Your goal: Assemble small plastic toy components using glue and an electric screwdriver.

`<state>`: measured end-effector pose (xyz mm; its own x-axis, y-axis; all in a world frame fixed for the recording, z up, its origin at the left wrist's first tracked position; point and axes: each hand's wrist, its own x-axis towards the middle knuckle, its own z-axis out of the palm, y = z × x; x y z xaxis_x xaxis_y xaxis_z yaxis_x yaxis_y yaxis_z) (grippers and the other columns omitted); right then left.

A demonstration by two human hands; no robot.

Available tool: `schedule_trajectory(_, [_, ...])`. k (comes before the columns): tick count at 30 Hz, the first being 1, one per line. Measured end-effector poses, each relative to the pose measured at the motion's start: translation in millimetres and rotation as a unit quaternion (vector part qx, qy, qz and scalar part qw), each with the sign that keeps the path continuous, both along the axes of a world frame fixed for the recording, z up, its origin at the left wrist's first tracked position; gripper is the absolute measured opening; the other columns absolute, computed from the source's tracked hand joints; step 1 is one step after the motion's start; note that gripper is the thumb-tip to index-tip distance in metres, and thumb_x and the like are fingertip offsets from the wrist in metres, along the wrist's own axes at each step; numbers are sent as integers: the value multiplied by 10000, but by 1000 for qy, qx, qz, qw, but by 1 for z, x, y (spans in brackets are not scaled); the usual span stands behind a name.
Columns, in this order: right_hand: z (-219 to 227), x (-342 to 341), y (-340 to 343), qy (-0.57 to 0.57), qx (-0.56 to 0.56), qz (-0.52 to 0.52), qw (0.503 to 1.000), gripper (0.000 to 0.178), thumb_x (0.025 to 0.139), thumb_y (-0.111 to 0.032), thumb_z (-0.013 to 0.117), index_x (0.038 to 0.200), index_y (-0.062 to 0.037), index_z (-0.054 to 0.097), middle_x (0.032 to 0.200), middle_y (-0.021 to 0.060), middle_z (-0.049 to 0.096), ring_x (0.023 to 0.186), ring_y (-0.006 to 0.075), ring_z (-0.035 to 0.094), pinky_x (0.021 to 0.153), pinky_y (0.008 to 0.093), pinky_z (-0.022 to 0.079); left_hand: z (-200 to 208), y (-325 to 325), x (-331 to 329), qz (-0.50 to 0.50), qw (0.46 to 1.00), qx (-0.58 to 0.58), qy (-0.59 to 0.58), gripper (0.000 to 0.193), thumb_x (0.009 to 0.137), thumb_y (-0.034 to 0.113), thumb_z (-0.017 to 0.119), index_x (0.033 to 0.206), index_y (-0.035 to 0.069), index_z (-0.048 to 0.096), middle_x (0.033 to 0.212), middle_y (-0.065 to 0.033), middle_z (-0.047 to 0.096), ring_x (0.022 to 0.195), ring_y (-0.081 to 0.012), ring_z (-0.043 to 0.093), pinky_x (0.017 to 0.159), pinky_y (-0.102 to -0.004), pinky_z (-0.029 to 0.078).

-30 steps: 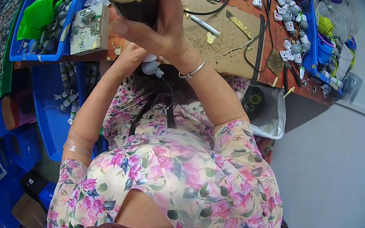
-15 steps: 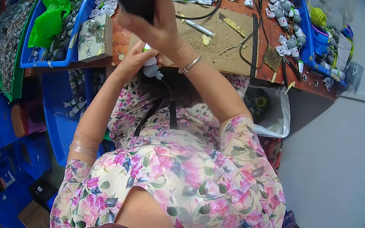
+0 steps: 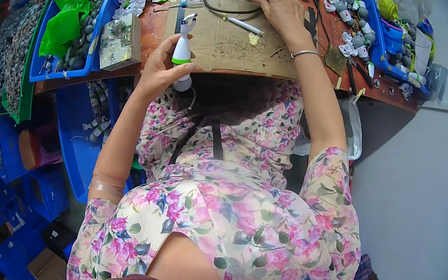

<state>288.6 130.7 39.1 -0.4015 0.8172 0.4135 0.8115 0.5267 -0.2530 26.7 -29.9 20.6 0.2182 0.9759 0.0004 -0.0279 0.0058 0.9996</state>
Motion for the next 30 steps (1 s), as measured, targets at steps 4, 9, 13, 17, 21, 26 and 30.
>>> schedule_trajectory(4, [-33, 13, 7, -83, 119, -53, 988, 437, 876, -384, 637, 1254, -181, 554, 956, 95, 616, 871, 276, 629, 709, 399, 526, 8, -4, -1, 20, 996, 24, 82, 679, 784, 215, 792, 1324, 37, 421, 1077, -55, 572, 991, -130, 559, 874, -294, 460])
schedule_trajectory(9, [-31, 10, -2, -66, 231, -39, 970, 462, 876, -369, 641, 1272, -149, 549, 1023, 115, 594, 910, 275, 597, 778, 376, 508, 14, -7, 3, 48, 997, 46, 47, 619, 824, 214, 746, 1315, 30, 415, 1092, -78, 590, 982, -133, 565, 870, -293, 458])
schedule_trajectory(13, [-4, -34, -54, 375, -251, 231, 862, 455, 988, -257, 523, 1402, -93, 432, 1245, 79, 550, 1121, 149, 537, 860, 294, 481, 9, -6, 1, -27, 989, 10, -143, 503, 935, 245, 586, 1327, -6, 394, 1131, -137, 607, 950, -177, 604, 848, -310, 481])
schedule_trajectory(17, [25, -63, -84, 387, -312, 284, 820, 414, 956, -261, 589, 1339, -128, 511, 993, 27, 574, 850, 94, 559, 702, 228, 496, 13, -8, 8, -68, 974, -71, -206, 480, 1009, 283, 434, 1375, -11, 335, 1128, -195, 594, 903, -258, 659, 819, -357, 532])
schedule_trajectory(21, [25, -68, -77, 363, -281, 254, 851, 376, 909, -330, 645, 1225, -130, 604, 898, 44, 612, 786, 145, 590, 701, 305, 509, 15, -7, 9, -73, 961, -85, -251, 460, 1023, 275, 377, 1354, -42, 338, 1154, -244, 561, 868, -327, 677, 692, -371, 585])
schedule_trajectory(26, [26, -68, -77, 329, -192, 246, 891, 368, 886, -341, 668, 1143, -81, 626, 833, 69, 604, 773, 161, 594, 677, 307, 485, 13, -7, 9, -81, 963, -103, -235, 477, 1026, 305, 364, 1344, -49, 347, 1146, -247, 565, 859, -327, 680, 659, -366, 583])
schedule_trajectory(30, [18, -72, -77, 355, -233, 244, 872, 363, 887, -341, 667, 1115, -62, 623, 849, 71, 614, 778, 161, 599, 678, 305, 479, 4, -7, 9, -119, 941, -118, -293, 455, 1014, 277, 423, 1337, -40, 373, 1152, -202, 576, 898, -290, 670, 721, -356, 575])
